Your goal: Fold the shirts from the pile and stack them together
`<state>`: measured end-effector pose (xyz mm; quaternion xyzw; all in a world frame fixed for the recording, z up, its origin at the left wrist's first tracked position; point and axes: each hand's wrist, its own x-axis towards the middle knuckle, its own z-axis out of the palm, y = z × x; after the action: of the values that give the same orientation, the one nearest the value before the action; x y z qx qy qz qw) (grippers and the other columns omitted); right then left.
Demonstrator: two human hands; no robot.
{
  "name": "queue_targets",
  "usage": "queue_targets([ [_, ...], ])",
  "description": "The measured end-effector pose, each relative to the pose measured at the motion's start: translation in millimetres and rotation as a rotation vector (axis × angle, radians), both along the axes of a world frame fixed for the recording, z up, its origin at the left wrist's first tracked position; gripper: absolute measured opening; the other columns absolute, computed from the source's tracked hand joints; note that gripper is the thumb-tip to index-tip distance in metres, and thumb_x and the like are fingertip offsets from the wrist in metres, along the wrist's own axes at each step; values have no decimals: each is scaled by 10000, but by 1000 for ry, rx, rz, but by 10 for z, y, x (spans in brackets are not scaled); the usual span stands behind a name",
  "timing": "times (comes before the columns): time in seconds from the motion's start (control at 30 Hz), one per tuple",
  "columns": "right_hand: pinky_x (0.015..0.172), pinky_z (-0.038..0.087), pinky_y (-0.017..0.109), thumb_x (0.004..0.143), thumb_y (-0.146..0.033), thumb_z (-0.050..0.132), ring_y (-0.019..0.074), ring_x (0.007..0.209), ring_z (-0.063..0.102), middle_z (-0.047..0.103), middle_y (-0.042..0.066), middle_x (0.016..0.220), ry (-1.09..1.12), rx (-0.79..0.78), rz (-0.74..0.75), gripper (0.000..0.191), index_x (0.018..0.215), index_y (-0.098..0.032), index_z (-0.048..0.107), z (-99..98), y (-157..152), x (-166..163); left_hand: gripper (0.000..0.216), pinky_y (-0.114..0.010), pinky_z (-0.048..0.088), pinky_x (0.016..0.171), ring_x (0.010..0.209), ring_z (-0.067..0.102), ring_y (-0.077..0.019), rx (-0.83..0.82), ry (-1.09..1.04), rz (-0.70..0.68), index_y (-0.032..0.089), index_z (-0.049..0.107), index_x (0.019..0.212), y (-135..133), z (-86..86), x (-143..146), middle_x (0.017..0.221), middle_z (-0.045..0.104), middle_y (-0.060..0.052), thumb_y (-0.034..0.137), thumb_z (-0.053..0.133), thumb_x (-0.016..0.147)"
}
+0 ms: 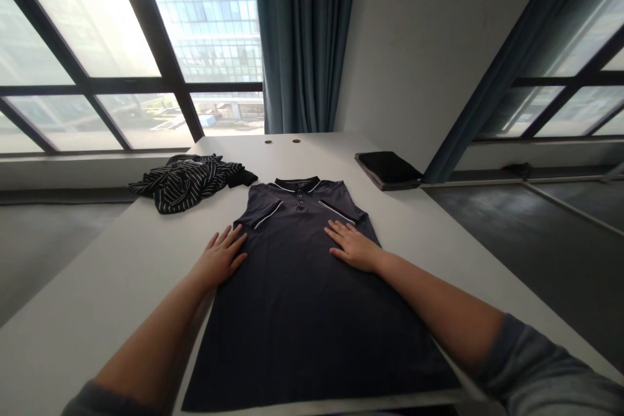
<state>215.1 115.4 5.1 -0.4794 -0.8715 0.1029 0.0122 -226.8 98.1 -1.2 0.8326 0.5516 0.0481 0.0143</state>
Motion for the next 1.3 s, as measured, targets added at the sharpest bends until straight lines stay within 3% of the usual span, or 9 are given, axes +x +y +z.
queue_targets([
  [0.17, 1333, 118, 532, 1039, -613, 431, 275, 1621, 173, 167, 19, 1739, 115, -120, 28, 672, 1653, -364, 317, 69, -982, 359, 615, -506, 262, 1300, 1598, 259, -280, -26, -4, -248, 336, 340, 1649, -547, 18, 136, 1733, 261, -20, 554, 363, 1074],
  [0.33, 1312, 162, 587, 1035, -617, 447, 330, 1612, 193, 192, 69, 1734, 151, -152, -2, 704, 1647, -282, 352, 113, -1494, 563, 581, -516, 347, 1265, 1554, 365, -288, 50, -6, -178, 347, 387, 1625, -944, -141, 11, 1707, 326, -25, 536, 387, 1076],
  [0.53, 1308, 189, 575, 1044, -550, 459, 324, 1608, 214, 209, 72, 1729, 149, -131, 12, 662, 1638, -271, 376, 101, -1595, 589, 588, -518, 371, 1250, 1527, 415, -282, 161, 6, -6, 311, 385, 1631, -1449, -308, -153, 1683, 368, -44, 513, 375, 1079],
  [0.7, 1310, 165, 588, 1037, -524, 482, 332, 1607, 212, 208, 82, 1727, 139, -116, 10, 667, 1639, -259, 376, 92, -1677, 646, 599, -487, 353, 1257, 1524, 422, -255, 166, 47, -30, 343, 334, 1645, -1835, -335, -361, 1677, 375, -24, 509, 399, 1074],
  [0.9, 1312, 131, 597, 1039, -585, 455, 333, 1612, 186, 173, 81, 1733, 108, -107, -15, 706, 1656, -267, 326, 38, -1916, 826, 584, -462, 362, 1243, 1520, 427, -242, 223, 93, -33, 314, 368, 1636, -2046, -398, -558, 1666, 392, -31, 493, 362, 1081],
  [1.1, 1296, 128, 639, 1035, -617, 447, 347, 1610, 184, 183, 85, 1731, 76, -76, -9, 726, 1664, -288, 294, -41, -2140, 985, 574, -448, 374, 1227, 1495, 467, -243, 261, 51, 36, 289, 438, 1608, -2158, -428, -514, 1622, 477, -40, 459, 338, 1069],
  [1.3, 1282, 175, 649, 1053, -584, 422, 339, 1604, 216, 230, 72, 1725, 73, -20, -18, 665, 1655, -324, 316, -115, -2272, 1052, 570, -509, 360, 1223, 1484, 481, -277, 245, -48, 247, 219, 524, 1537, -2382, -423, -300, 1593, 523, -94, 428, 332, 1043],
])
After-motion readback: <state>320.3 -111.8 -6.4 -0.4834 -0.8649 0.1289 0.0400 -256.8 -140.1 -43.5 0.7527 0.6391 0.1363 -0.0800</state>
